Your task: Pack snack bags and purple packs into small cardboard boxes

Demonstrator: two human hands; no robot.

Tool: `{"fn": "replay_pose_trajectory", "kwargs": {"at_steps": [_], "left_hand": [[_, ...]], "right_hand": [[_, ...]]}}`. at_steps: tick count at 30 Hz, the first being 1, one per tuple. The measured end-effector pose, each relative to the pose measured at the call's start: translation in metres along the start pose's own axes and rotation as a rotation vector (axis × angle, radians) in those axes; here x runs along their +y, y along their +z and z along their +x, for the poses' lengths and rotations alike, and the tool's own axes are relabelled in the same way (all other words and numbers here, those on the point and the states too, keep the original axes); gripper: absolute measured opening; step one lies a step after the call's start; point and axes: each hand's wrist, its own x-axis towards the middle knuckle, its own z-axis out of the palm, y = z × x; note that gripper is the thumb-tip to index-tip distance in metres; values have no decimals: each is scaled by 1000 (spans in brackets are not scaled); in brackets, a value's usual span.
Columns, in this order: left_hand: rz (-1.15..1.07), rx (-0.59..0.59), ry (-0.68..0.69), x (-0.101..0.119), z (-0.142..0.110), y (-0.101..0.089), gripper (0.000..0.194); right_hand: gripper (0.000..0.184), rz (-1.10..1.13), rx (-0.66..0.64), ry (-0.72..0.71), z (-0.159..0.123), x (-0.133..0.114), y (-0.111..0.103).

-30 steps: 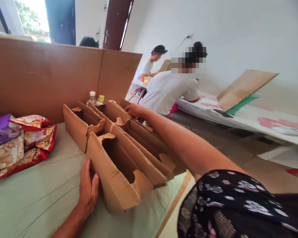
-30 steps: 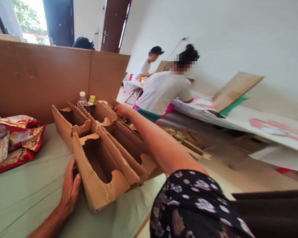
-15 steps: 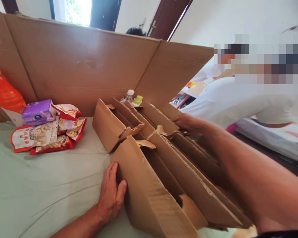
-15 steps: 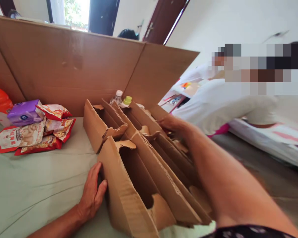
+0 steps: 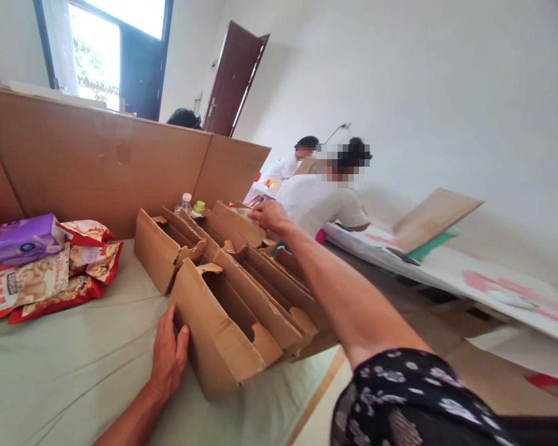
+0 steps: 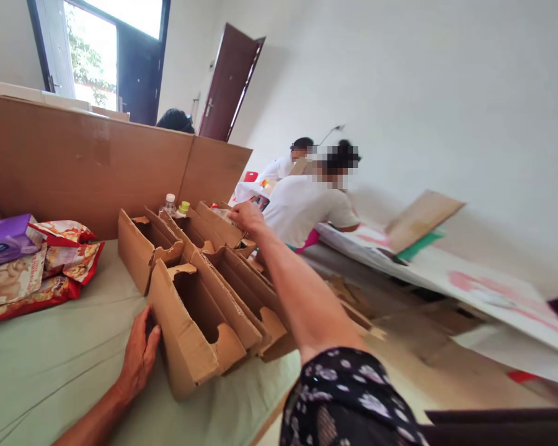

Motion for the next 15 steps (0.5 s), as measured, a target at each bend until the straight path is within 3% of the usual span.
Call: {"fn": "replay_pose_trajectory", "kwargs": {"at_steps": [3, 6, 12, 15], "left_hand": [[-18, 11, 18, -3, 2, 1, 55], [-28, 0, 24, -6, 6, 2, 55], [46, 0, 18, -4, -6, 5, 55], [131, 2, 28, 6, -17, 4, 57]], "right_hand": [[21, -14, 39, 67, -12, -11, -6], [16, -10, 158, 120, -23, -20, -22], [30, 80, 413, 54, -66, -54, -96], [30, 227, 510, -42, -85, -77, -117]]}}
